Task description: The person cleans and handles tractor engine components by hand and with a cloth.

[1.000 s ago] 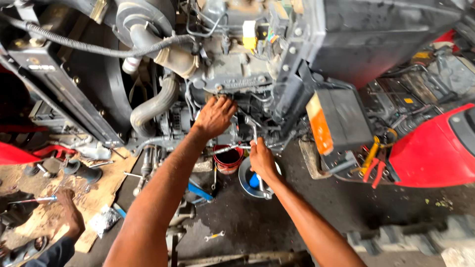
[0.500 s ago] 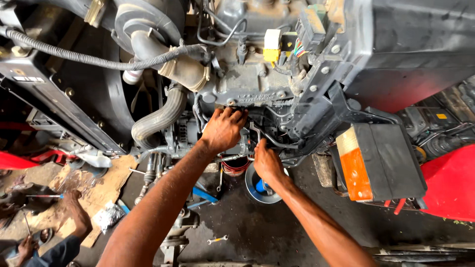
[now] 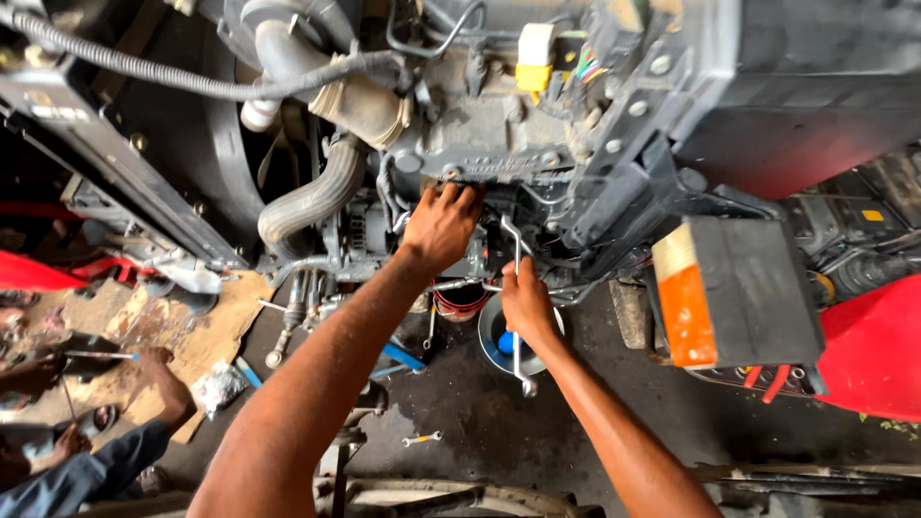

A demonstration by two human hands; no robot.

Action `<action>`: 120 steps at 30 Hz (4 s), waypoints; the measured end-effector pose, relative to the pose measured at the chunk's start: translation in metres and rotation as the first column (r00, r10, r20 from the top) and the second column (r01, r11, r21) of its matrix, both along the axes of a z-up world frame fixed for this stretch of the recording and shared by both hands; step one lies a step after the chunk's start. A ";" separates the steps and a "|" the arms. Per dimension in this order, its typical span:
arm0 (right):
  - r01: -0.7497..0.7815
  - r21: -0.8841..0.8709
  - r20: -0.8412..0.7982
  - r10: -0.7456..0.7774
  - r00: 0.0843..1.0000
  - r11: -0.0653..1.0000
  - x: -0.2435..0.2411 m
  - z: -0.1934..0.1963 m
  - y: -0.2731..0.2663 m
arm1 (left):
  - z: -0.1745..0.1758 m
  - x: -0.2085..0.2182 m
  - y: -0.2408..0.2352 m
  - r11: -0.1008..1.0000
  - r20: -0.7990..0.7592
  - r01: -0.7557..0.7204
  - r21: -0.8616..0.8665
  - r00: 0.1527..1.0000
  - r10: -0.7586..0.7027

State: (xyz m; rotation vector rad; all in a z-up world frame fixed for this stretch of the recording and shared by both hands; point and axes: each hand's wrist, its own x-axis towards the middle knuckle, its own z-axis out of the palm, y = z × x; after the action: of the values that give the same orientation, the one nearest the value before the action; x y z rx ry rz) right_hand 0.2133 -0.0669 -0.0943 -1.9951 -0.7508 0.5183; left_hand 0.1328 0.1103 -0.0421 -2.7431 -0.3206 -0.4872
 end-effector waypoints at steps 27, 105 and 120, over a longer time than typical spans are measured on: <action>-0.126 -0.223 0.256 0.183 0.949 0.967 -0.003 0.016 0.021 | -0.026 0.031 0.009 0.991 -0.041 -0.113 -0.071 0.993 0.111; -0.192 -0.085 0.267 0.208 0.941 0.978 0.019 -0.040 0.011 | -0.008 0.010 -0.009 0.994 0.139 -0.033 -0.102 0.989 0.047; -0.211 -0.086 0.175 0.224 0.959 0.974 0.012 -0.004 0.010 | -0.003 0.011 -0.012 0.992 0.094 -0.074 -0.101 0.992 0.084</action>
State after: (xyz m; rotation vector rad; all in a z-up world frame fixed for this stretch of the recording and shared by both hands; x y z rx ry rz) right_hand 0.2255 -0.0566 -0.0987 -2.0532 -1.0892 0.4960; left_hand 0.1442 0.0987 -0.0452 -2.7926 -0.4878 -0.6018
